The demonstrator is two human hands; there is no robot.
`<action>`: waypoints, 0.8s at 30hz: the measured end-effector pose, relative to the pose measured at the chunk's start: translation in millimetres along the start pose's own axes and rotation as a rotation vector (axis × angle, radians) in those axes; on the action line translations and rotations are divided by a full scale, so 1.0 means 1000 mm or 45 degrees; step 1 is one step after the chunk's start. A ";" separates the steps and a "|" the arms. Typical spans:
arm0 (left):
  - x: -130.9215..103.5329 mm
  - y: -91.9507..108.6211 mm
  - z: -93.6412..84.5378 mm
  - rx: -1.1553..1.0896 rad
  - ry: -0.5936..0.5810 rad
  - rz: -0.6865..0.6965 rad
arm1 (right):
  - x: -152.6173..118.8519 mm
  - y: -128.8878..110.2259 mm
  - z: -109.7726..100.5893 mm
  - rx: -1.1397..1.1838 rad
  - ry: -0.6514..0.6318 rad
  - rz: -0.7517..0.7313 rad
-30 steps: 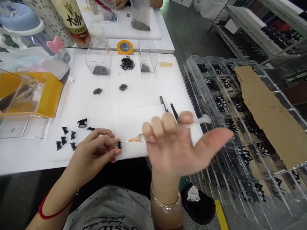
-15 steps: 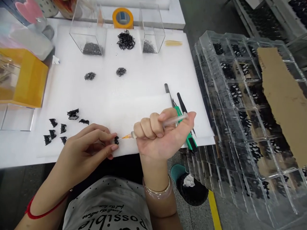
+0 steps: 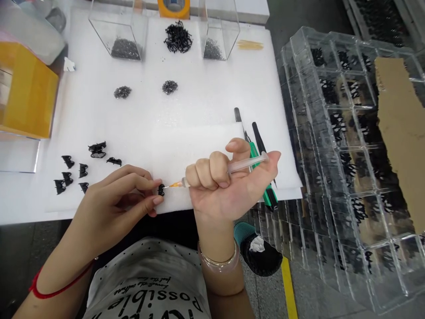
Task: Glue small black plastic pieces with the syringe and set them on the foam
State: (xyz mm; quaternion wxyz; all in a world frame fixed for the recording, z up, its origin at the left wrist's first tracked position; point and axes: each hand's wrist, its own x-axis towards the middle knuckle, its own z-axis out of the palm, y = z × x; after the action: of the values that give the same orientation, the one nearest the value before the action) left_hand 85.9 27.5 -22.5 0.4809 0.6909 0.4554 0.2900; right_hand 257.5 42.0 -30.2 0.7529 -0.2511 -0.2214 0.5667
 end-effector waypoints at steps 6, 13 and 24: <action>0.000 0.000 -0.001 -0.001 -0.010 -0.002 | 0.001 0.001 -0.001 -0.015 0.067 -0.006; 0.000 -0.001 -0.001 0.020 0.005 -0.005 | 0.001 0.001 -0.001 -0.088 0.008 -0.035; 0.000 -0.001 0.000 0.010 0.014 0.020 | 0.000 0.000 0.002 -0.118 0.012 -0.026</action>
State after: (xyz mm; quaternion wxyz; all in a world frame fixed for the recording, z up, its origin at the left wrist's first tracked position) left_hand 85.6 27.1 -23.4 0.4736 0.6946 0.4538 0.2957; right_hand 256.2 42.4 -29.0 0.7472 -0.2860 -0.2464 0.5470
